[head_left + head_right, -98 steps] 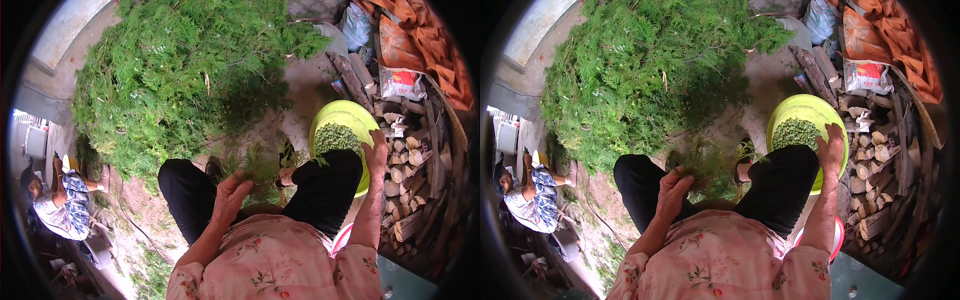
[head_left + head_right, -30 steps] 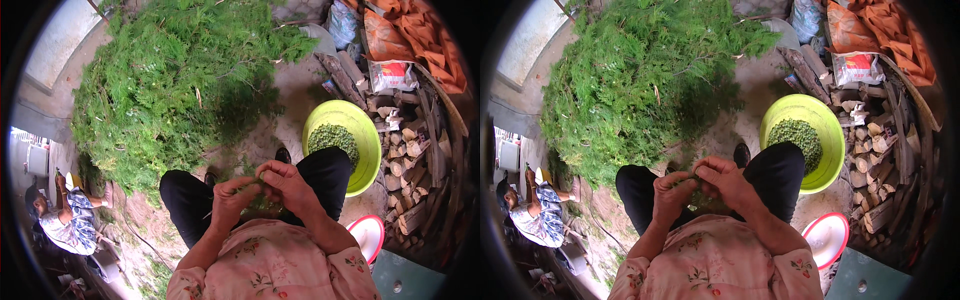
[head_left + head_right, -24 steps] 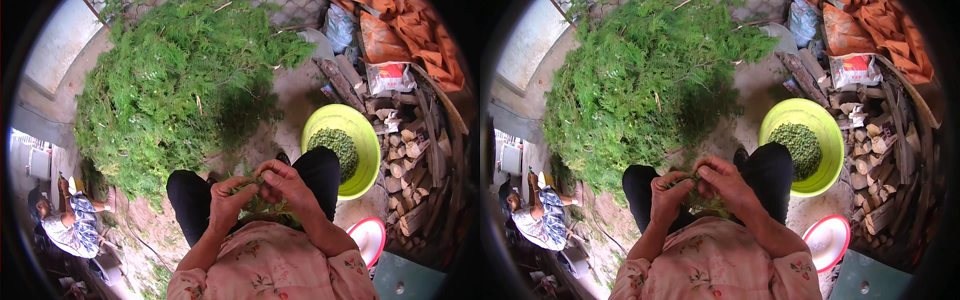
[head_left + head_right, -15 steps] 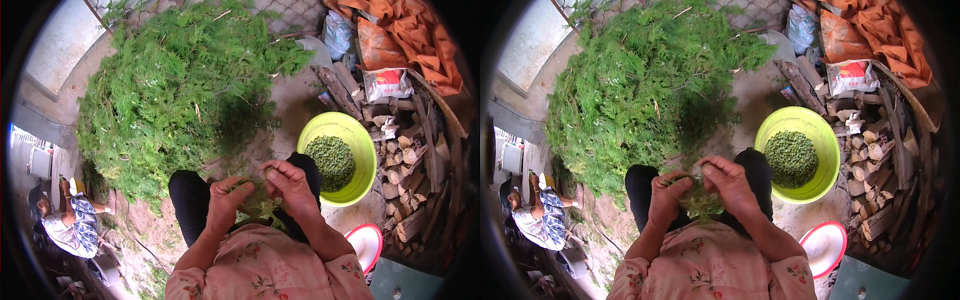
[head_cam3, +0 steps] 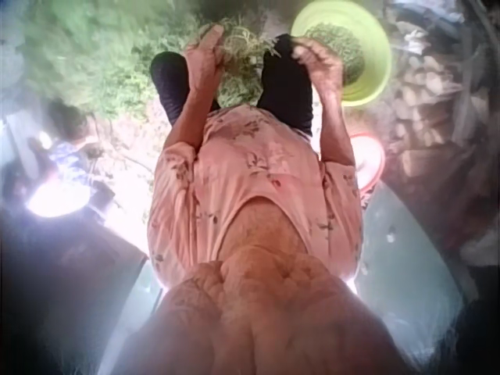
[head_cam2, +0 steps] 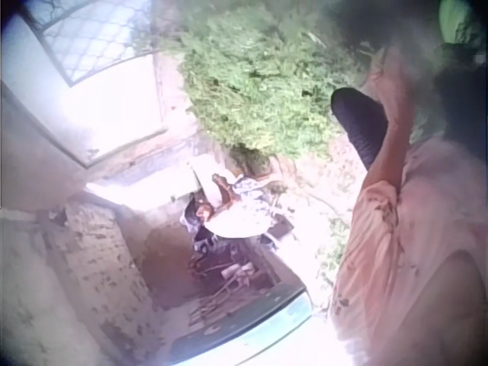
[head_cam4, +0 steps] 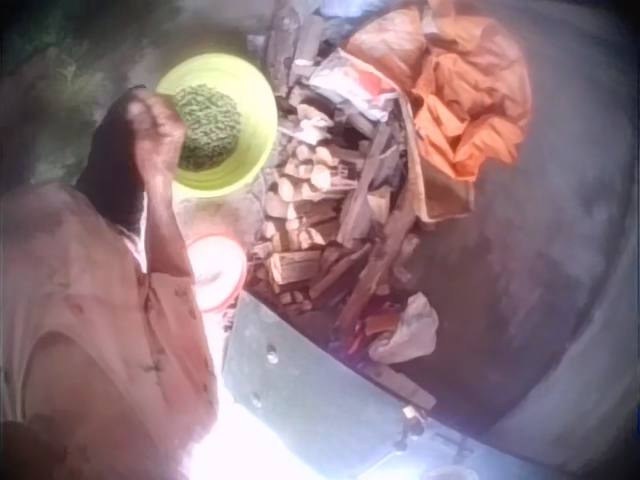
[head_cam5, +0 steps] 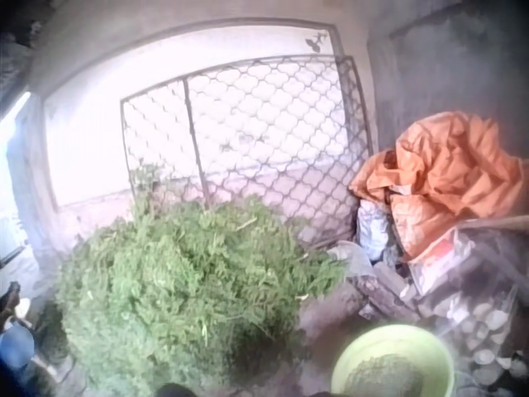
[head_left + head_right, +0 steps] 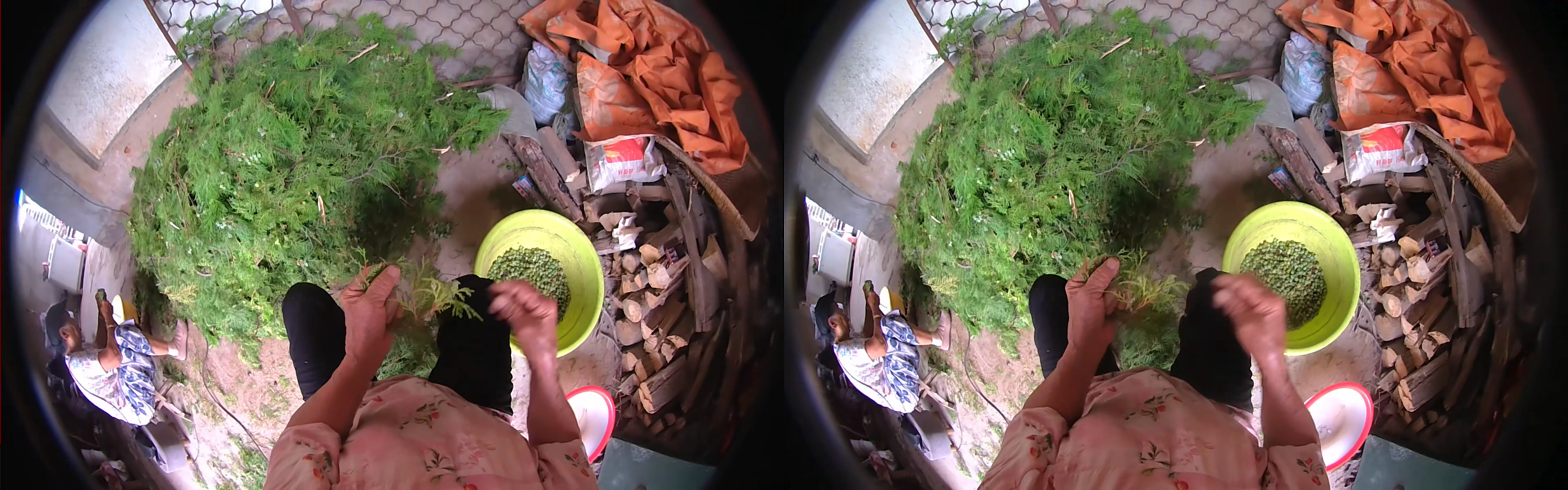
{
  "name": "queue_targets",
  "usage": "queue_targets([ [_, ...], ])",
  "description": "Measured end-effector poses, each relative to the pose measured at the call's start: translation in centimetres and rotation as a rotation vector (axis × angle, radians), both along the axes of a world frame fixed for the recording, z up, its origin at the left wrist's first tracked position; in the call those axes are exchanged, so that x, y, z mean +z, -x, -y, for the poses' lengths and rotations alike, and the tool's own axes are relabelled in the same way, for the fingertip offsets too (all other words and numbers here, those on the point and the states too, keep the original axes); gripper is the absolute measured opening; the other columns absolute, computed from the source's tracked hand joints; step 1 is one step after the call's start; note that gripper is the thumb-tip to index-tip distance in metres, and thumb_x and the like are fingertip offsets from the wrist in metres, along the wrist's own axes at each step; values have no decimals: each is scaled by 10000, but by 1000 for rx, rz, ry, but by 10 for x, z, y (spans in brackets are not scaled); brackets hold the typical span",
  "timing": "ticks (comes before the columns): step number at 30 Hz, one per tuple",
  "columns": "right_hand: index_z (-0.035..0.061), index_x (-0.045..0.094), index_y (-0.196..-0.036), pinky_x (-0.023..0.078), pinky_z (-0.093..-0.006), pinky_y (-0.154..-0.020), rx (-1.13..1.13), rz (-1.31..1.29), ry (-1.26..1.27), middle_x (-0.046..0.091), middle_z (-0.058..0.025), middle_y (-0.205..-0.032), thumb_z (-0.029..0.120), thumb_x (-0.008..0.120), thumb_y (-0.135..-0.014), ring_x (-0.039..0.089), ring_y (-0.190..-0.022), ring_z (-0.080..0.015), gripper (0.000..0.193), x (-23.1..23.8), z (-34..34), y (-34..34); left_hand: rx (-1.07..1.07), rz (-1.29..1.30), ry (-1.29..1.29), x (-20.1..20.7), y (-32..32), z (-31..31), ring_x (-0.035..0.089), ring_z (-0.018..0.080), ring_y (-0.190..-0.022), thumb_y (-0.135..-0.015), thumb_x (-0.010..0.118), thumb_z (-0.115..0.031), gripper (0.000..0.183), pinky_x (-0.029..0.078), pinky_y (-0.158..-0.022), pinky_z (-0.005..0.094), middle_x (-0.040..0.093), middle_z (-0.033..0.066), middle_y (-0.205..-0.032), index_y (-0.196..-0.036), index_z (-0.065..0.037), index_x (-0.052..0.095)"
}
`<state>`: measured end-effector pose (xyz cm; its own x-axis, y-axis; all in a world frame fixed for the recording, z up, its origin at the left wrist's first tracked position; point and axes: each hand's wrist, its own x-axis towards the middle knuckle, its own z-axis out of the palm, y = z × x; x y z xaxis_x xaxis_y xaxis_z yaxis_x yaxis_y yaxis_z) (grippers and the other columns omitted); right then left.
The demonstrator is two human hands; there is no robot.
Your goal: Harvesting small green seeds from conifer branches by hand into a bucket.
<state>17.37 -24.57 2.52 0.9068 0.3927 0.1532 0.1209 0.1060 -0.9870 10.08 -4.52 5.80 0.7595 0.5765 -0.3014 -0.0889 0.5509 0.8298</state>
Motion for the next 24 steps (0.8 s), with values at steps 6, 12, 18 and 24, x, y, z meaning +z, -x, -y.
queue_targets([
  [6,-28,616,-985,452,-190,-519,164,2,27,554,-64,-821,6,611,-779,568,-587,-94,209,17,-67,49,63,61,12,2,-3,4,293,46,-384,-821,591,-95,88,283,-374,225,429,-50,-515,-749,-60,554],
  [12,-39,625,-944,443,-195,-515,77,-7,-161,577,-77,-781,10,596,-798,519,-546,-93,157,16,-103,59,26,97,1,11,17,-8,537,115,-668,-801,618,-96,193,459,-624,273,584,19,-785,-972,-27,558],
  [18,-43,630,-871,439,-219,-500,14,174,-35,600,-92,-743,-16,604,-780,519,-550,-101,98,19,-131,59,376,-75,-1138,-2,54,-40,491,175,-977,-768,660,-138,316,364,-873,305,569,82,-984,-1023,12,549],
  [24,-25,624,-824,438,-283,-484,12,668,201,569,-121,-693,-14,618,-743,527,-539,-204,82,15,-159,69,113,-17,-651,-7,63,-47,537,69,-712,-753,681,-53,168,442,-662,204,631,50,-805,-870,31,596],
])
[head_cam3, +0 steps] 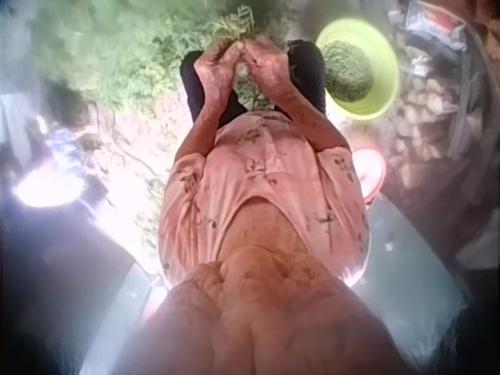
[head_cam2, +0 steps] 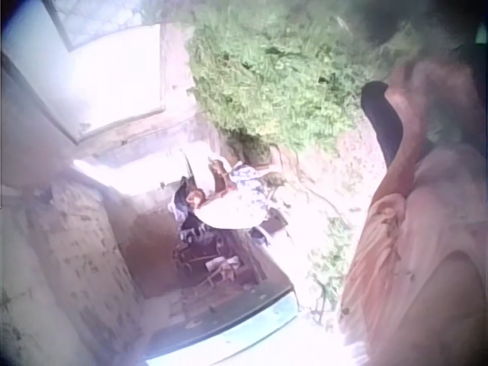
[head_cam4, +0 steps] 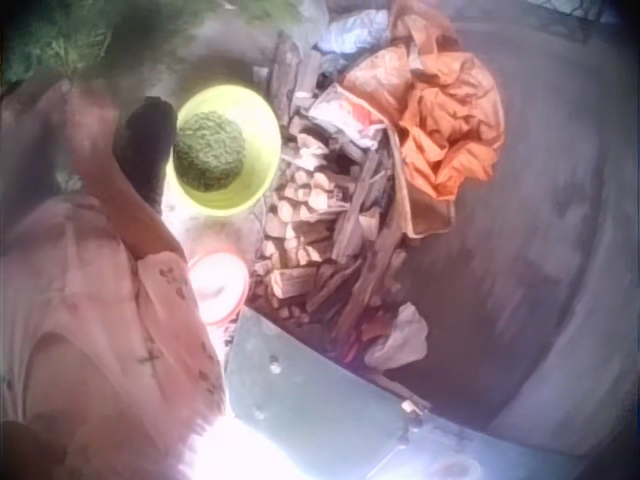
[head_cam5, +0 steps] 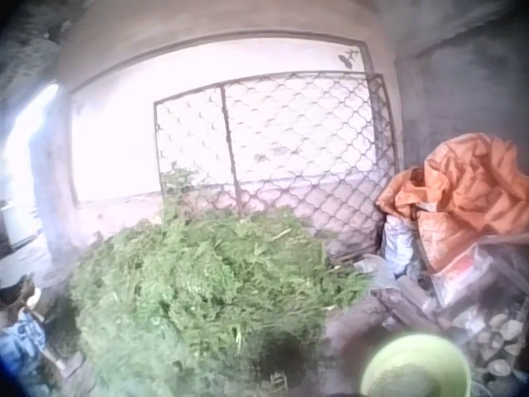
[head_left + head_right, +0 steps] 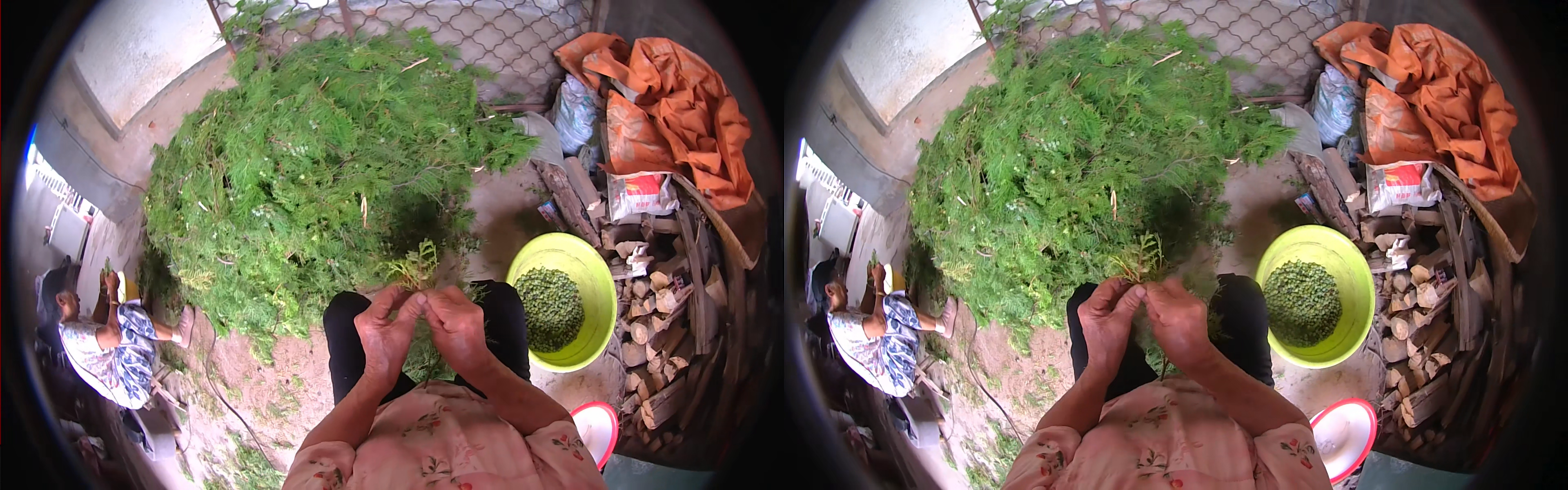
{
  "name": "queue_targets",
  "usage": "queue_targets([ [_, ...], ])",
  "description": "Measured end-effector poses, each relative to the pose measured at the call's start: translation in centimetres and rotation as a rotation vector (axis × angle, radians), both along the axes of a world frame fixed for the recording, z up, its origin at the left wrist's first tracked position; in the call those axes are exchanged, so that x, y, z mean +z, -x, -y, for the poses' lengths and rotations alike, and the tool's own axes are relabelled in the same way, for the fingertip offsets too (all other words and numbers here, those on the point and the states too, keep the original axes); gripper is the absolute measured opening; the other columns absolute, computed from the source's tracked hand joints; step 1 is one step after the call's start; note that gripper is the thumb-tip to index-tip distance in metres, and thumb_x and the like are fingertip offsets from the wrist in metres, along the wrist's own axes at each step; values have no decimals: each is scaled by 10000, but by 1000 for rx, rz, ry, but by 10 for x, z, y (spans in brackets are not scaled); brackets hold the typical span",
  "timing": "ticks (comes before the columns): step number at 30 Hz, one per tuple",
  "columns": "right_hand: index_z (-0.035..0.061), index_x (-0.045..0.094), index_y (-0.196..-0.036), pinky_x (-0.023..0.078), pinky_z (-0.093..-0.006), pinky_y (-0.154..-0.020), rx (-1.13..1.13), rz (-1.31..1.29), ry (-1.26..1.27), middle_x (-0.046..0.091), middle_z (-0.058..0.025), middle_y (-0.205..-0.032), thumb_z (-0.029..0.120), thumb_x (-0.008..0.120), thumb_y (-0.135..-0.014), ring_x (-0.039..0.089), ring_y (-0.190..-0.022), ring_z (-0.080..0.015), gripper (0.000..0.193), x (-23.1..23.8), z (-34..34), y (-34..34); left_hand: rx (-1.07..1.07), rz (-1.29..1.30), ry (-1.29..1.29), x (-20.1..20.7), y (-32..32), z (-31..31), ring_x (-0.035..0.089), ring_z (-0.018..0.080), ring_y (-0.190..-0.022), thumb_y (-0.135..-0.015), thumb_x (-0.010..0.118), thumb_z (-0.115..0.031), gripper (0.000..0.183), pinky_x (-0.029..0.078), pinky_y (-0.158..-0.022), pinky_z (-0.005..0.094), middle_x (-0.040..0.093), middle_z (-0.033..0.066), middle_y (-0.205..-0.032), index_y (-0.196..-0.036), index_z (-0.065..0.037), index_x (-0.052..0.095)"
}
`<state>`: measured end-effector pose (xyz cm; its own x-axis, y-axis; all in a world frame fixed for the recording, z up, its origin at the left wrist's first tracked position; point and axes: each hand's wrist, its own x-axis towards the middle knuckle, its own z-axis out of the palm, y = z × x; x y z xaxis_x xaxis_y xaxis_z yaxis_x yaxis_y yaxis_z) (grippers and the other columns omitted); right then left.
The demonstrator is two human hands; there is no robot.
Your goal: Harvesting small green seeds from conifer branches by hand into a bucket.
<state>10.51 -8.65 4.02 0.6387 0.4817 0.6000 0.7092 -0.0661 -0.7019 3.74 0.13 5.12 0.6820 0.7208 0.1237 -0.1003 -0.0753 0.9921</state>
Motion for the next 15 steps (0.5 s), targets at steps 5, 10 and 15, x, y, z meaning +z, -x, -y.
queue_targets([
  [5,3,618,-834,447,-324,-506,-5,59,228,535,-115,-647,11,611,-749,543,-586,-257,86,1,-9,13,47,90,180,-5,5,-13,483,49,-679,-762,660,-28,134,417,-617,189,593,12,-763,-855,30,582],
  [10,10,608,-920,451,-311,-505,115,69,162,561,-114,-687,20,625,-739,551,-557,-233,182,-10,-16,20,111,48,288,-12,18,-26,462,30,-610,-743,570,42,55,382,-563,187,570,-6,-661,-719,-5,585],
  [15,-5,586,-993,459,-245,-543,261,-514,-34,605,-74,-820,23,642,-744,589,-635,-151,257,-11,-16,10,20,125,340,-6,23,-31,523,82,-637,-745,546,30,56,410,-644,212,586,26,-672,-729,-2,590],
])
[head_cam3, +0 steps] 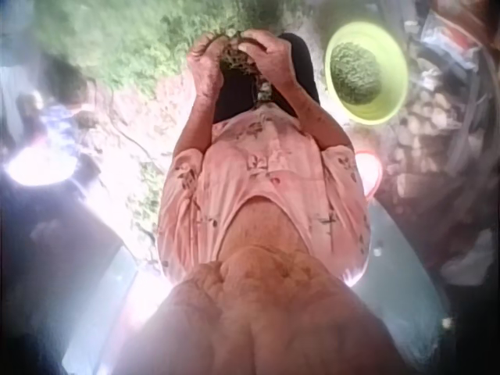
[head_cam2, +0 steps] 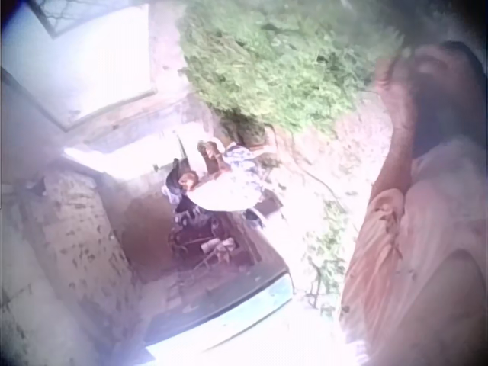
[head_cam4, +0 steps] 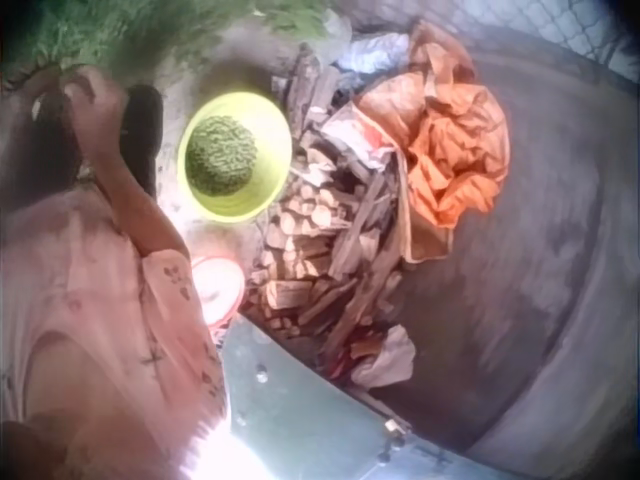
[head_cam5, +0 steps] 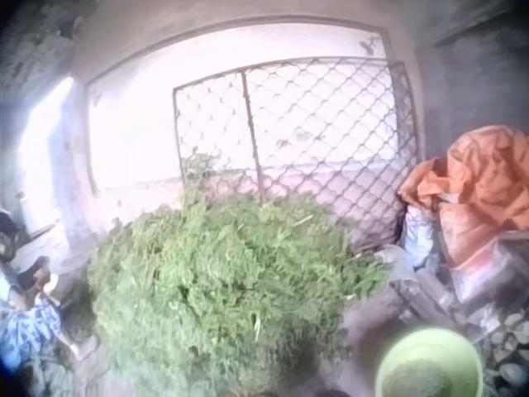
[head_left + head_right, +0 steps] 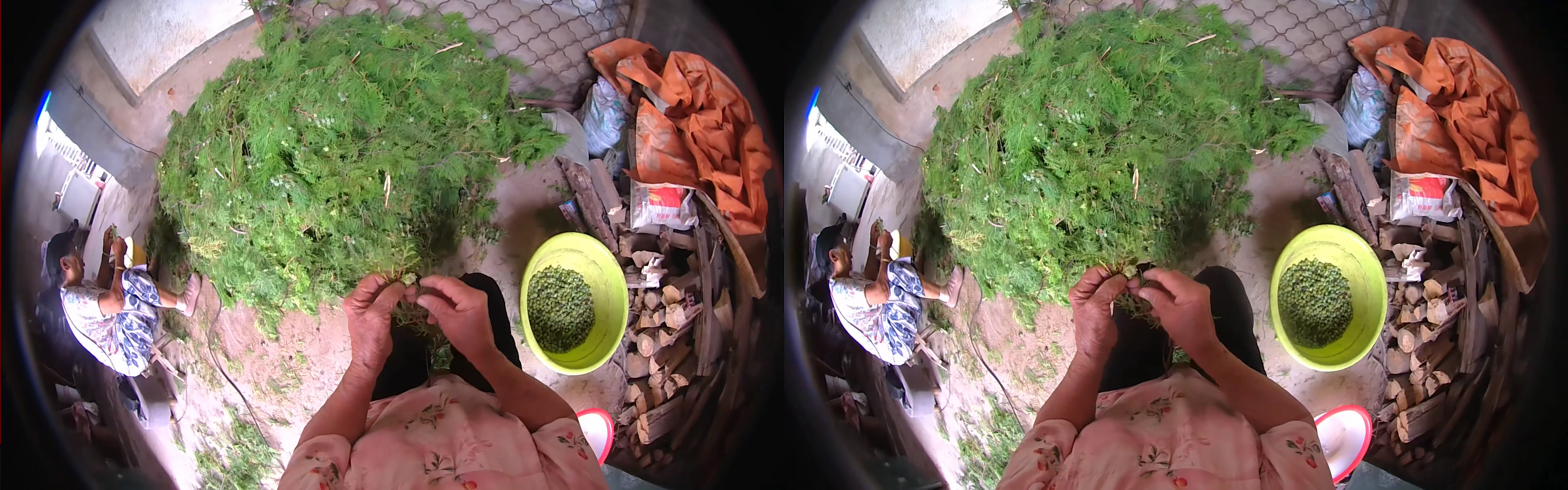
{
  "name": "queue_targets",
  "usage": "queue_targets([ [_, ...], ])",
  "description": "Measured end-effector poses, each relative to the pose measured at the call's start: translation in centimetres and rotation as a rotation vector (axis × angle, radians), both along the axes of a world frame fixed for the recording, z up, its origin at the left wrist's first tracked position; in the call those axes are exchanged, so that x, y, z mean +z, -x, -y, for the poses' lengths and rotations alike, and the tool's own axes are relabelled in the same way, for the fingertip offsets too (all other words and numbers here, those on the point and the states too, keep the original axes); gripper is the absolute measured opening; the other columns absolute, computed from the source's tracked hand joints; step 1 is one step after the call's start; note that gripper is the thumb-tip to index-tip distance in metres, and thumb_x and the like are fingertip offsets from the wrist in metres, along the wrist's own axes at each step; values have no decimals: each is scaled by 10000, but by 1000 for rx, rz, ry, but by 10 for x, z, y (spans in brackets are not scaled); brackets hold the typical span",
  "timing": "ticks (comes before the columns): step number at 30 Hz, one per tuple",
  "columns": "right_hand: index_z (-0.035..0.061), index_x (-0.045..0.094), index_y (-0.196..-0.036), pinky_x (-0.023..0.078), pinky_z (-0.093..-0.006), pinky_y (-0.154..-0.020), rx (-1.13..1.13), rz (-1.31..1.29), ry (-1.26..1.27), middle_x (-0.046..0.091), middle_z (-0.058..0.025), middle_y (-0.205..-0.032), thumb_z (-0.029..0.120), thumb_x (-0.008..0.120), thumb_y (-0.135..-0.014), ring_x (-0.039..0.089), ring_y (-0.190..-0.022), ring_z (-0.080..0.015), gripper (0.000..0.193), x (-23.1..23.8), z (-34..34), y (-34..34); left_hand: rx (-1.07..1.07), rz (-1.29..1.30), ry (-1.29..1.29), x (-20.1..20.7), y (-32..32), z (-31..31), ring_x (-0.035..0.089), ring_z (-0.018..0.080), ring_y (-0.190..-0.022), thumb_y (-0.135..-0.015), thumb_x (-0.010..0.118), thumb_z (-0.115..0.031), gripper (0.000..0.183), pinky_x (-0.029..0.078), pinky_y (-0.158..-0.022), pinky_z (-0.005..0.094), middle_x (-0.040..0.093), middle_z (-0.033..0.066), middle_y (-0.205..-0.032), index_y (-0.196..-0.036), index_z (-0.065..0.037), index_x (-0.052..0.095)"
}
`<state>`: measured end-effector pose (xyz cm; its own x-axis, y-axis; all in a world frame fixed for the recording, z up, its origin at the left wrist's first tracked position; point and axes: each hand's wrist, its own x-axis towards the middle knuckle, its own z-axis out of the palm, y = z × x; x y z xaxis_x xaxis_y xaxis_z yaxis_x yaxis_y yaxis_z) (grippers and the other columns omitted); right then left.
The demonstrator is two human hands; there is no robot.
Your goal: Harvesting small green seeds from conifer branches by hand into a bucket.
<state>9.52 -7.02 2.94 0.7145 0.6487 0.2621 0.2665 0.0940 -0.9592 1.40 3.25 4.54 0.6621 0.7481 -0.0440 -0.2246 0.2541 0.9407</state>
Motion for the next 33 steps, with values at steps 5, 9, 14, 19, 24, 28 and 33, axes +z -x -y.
queue_targets([
  [5,-36,579,-989,485,-227,-614,109,-421,-130,596,-60,-861,-22,624,-753,599,-705,-112,241,0,-7,-7,-46,-7,-45,-3,2,-1,521,90,-641,-764,541,17,56,409,-651,223,579,28,-674,-743,-6,588],
  [9,-44,580,-927,480,-219,-589,70,-192,-156,593,-74,-842,-39,606,-762,597,-689,-106,167,3,-13,-8,-84,-18,44,-5,-1,-1,510,81,-630,-795,563,-11,51,404,-620,217,574,24,-672,-748,-9,583],
  [14,-37,576,-878,479,-218,-566,68,-337,-102,596,-71,-757,-31,593,-775,592,-672,-108,105,1,-10,-11,-130,-36,4,-7,-1,-3,514,81,-617,-808,575,-25,52,414,-615,217,579,26,-675,-760,-7,586],
  [19,-8,556,-932,460,-239,-544,141,-716,-285,581,-70,-705,7,550,-813,546,-595,-115,121,-6,-4,-18,-191,10,80,-12,-2,-4,545,100,-619,-800,586,-23,28,439,-626,229,605,45,-705,-797,0,602],
  [24,19,505,-1061,395,-225,-563,298,-915,-415,568,-60,-847,46,546,-824,509,-659,-109,242,-16,0,-27,-171,103,245,-16,-2,-1,565,125,-624,-790,588,-24,83,453,-635,241,629,66,-786,-862,2,619],
  [28,16,456,-1195,385,-223,-596,442,-880,-341,501,-33,-971,23,520,-829,465,-736,-86,371,-7,1,-27,-223,52,229,-16,1,-5,558,130,-610,-778,587,-40,111,445,-622,244,625,66,-794,-875,2,621],
  [33,11,443,-1208,348,-193,-547,537,-773,-274,527,-26,-929,77,541,-837,426,-638,-67,388,1,1,-30,-278,-44,243,-10,3,-6,525,134,-580,-705,598,-135,200,425,-575,246,604,67,-751,-842,10,612],
])
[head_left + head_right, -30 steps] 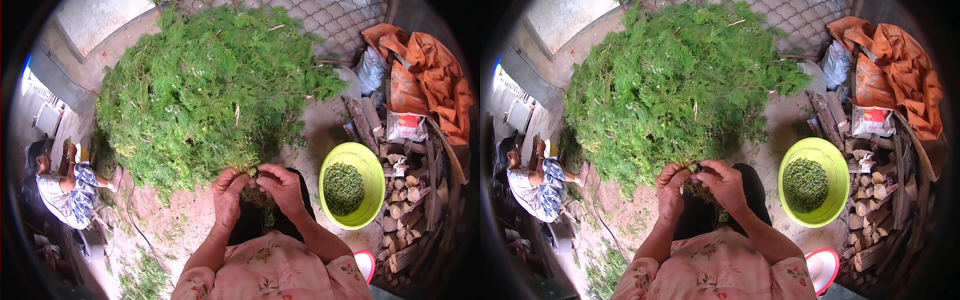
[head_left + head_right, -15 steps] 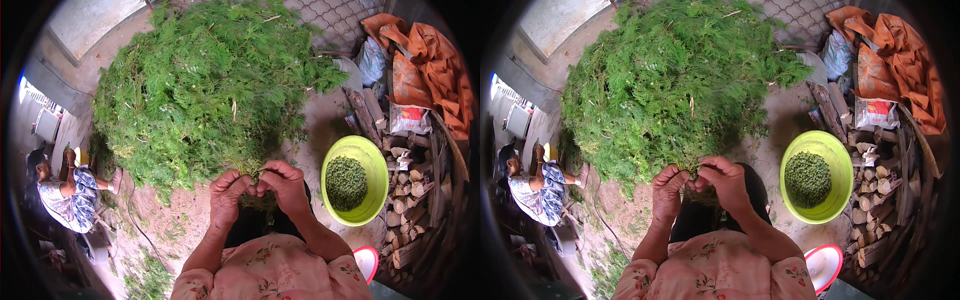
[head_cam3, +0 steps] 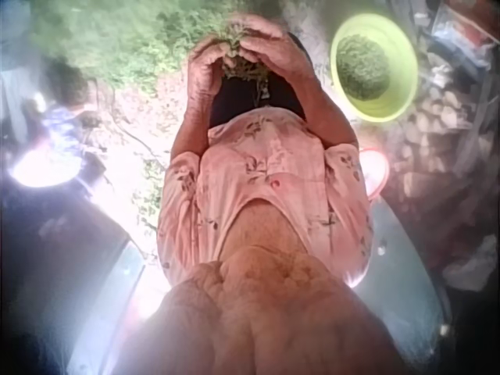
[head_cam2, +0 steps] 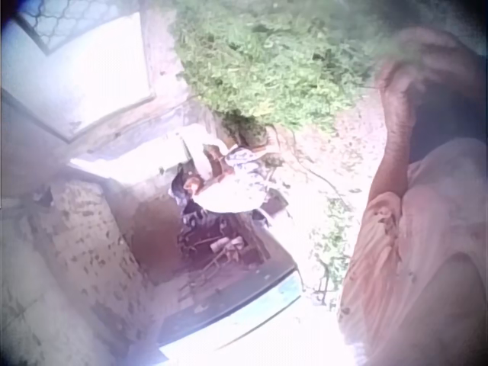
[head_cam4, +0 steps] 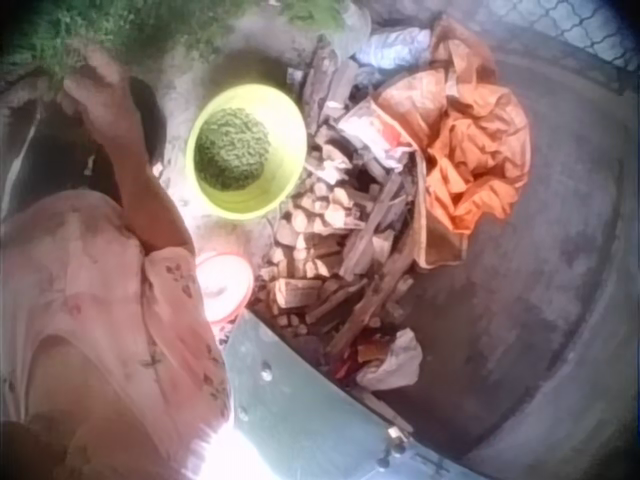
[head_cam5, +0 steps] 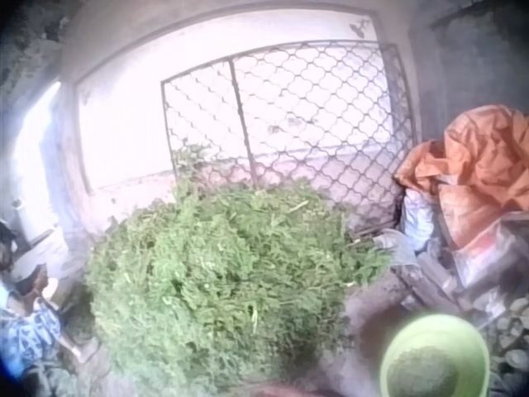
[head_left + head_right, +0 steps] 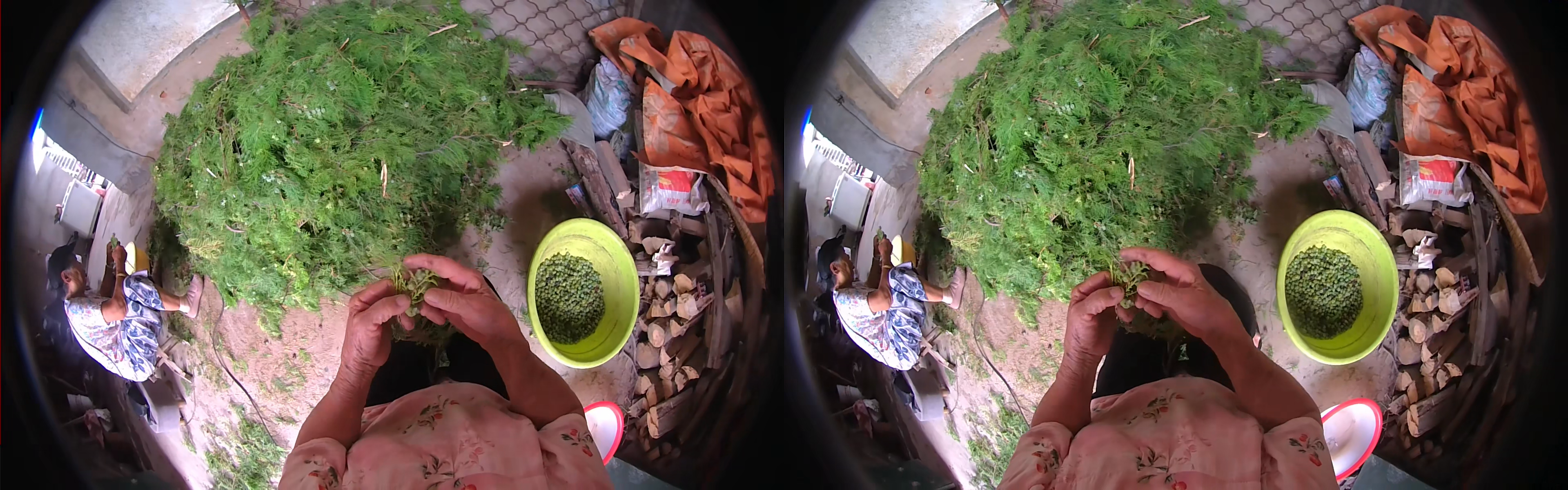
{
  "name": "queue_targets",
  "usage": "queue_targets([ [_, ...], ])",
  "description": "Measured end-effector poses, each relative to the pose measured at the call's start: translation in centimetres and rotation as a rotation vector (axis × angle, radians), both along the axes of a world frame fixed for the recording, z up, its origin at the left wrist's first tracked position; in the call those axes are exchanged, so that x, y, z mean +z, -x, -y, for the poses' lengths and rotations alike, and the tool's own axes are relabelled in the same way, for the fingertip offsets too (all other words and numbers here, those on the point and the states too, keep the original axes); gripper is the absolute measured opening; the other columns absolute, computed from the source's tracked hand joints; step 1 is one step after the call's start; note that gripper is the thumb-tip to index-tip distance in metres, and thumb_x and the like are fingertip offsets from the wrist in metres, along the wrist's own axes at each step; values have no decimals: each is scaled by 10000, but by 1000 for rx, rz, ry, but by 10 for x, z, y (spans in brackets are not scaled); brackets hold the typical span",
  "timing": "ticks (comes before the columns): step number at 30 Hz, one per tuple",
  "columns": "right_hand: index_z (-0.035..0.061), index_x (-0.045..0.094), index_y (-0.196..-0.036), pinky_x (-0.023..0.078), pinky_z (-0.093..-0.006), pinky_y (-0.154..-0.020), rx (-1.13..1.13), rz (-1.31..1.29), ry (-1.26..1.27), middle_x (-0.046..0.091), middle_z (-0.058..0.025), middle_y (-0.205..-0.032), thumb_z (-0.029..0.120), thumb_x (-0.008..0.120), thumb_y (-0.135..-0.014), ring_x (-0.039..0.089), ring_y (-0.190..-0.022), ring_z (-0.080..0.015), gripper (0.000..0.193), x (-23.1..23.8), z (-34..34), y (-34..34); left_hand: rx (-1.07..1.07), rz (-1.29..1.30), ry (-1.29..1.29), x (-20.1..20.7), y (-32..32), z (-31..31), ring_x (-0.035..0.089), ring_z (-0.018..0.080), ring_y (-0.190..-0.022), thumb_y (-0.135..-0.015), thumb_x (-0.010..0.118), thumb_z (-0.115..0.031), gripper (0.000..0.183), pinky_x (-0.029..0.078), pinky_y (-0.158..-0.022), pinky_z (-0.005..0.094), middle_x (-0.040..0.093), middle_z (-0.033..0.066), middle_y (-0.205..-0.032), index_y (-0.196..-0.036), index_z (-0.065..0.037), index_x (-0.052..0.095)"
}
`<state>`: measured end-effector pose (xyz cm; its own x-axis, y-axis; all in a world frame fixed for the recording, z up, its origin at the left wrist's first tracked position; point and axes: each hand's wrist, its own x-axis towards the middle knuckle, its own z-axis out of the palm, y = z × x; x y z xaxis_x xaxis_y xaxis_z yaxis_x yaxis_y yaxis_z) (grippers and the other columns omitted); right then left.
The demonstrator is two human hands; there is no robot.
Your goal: Harvesting small green seeds from conifer branches by hand into a bucket.
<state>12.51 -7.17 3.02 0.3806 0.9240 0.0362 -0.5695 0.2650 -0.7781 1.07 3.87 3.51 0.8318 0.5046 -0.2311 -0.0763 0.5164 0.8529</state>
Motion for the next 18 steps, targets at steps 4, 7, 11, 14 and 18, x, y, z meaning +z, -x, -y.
queue_targets([
  [4,31,495,-1154,397,-176,-554,24,188,98,524,-3,-853,32,513,-831,477,-664,-43,324,3,4,-3,-44,-30,6,-1,4,0,515,133,-576,-689,601,-162,226,418,-563,243,590,63,-731,-835,10,601],
  [7,20,512,-1042,362,-177,-502,-1,298,124,520,-4,-750,64,537,-841,433,-575,-50,207,11,5,-3,-62,-48,29,2,4,3,511,131,-561,-684,606,-173,231,412,-553,240,580,58,-717,-833,4,595],
  [11,26,519,-988,348,-174,-486,-59,356,169,493,10,-676,50,528,-841,423,-537,-48,149,7,6,1,-37,-42,77,0,3,7,509,129,-540,-685,610,-168,230,409,-544,233,574,55,-703,-842,-1,585],
  [14,27,520,-980,337,-175,-478,-57,268,95,488,8,-666,38,527,-837,423,-526,-46,144,-4,6,1,-53,-23,152,-6,5,7,507,127,-534,-689,606,-164,225,404,-535,228,564,49,-669,-840,1,577],
  [18,28,521,-1000,333,-180,-478,9,270,70,489,1,-662,41,531,-838,429,-536,-45,163,-5,10,-3,-69,1,261,-4,3,8,481,131,-508,-689,600,-158,198,380,-512,236,534,42,-605,-802,1,565],
])
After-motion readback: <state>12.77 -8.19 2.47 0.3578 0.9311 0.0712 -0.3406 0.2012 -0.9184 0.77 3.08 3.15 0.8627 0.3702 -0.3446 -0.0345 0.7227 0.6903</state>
